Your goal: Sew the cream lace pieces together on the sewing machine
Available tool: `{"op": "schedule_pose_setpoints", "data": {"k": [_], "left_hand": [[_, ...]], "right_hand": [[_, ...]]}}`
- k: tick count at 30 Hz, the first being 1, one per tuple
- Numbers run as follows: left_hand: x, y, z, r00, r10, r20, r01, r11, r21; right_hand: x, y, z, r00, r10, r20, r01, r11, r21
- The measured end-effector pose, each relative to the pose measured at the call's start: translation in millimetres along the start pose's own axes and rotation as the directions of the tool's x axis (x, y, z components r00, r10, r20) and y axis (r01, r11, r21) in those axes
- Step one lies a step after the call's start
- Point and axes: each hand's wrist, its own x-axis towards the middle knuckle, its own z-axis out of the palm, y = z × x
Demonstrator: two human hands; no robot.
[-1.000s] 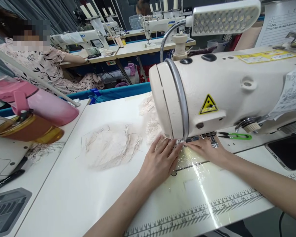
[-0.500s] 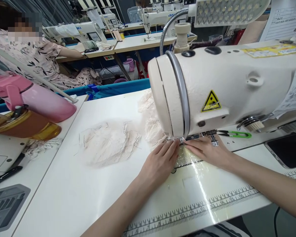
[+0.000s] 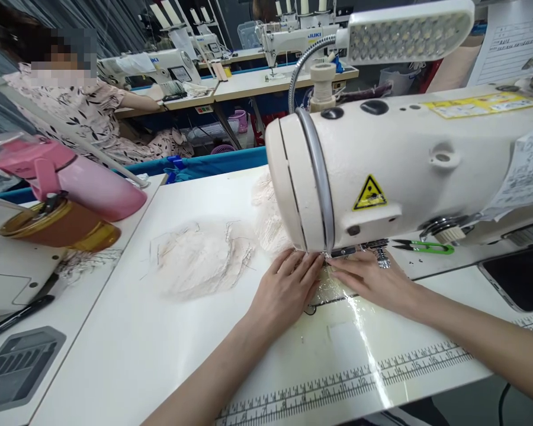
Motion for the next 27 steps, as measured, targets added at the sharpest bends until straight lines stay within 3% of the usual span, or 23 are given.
{"op": "schedule_pose_setpoints", "data": {"k": [20, 27], "left_hand": [[0.4, 0.3, -0.8, 0.997, -0.066, 0.047, 0.066, 0.998, -0.001], [2.0, -0.6, -3.4, 0.993, -0.089, 0.077, 0.092, 0.995, -0.042]], "right_hand": [[-0.6, -3.3, 6.0, 0.999, -0.005, 0.034, 0.008, 0.995, -0.102], [-0.6, -4.6, 0.0, 0.995, -0.099, 0.007, 0.098, 0.966, -0.239]]}}
